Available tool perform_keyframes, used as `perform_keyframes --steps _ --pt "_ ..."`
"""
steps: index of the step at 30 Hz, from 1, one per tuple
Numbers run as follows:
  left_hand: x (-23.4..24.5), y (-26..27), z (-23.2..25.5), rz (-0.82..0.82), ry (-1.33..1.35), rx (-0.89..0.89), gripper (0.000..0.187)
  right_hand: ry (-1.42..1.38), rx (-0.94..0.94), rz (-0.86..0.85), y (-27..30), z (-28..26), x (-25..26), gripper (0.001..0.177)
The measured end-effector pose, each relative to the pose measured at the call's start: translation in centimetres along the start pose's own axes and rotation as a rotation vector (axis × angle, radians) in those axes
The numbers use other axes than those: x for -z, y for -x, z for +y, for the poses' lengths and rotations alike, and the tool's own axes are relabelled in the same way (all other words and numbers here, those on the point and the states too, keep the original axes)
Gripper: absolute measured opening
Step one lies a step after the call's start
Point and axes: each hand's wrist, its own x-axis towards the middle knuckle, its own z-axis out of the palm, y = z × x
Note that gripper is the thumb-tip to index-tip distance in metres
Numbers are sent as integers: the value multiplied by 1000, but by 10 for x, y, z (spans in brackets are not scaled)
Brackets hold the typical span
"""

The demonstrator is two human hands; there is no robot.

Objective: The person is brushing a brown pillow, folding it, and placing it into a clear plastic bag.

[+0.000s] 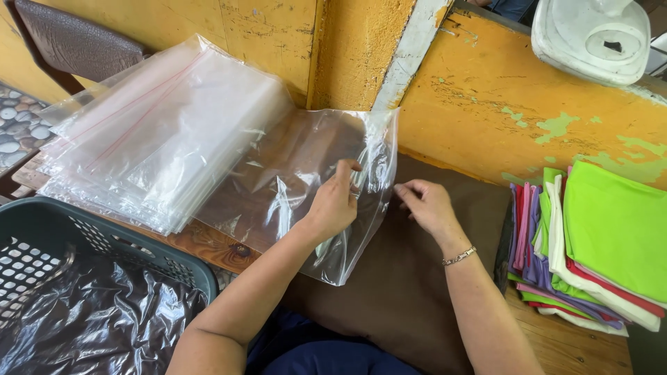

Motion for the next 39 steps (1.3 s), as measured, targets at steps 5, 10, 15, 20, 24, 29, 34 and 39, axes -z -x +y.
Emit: perform_keyframes --steps 5,10,15,20,24,29,34,39 --pt "-29 5 -33 57 -468 -214 16 761 51 156 -34 22 29 58" --pt "-30 12 -17 -144 -640 -56 60 852 -90 -86 -42 -2 24 96" --pt "-45 3 -35 -154 -699 -7 67 897 20 45 -66 35 8 73" --pt "-15 1 -21 -176 -627 28 70 1001 677 462 4 -10 -2 41" --pt "12 -9 -27 -233 -537 41 73 1024 729 327 98 -55 -5 35" --pt "31 -20 -37 -253 -519 45 39 1135 424 -101 159 -22 -39 122" --pt "53 -14 -27 -140 -445 23 11 1034 401 20 146 8 -45 105" --pt "81 0 -3 -19 -426 -12 30 733 405 158 116 10 -15 93"
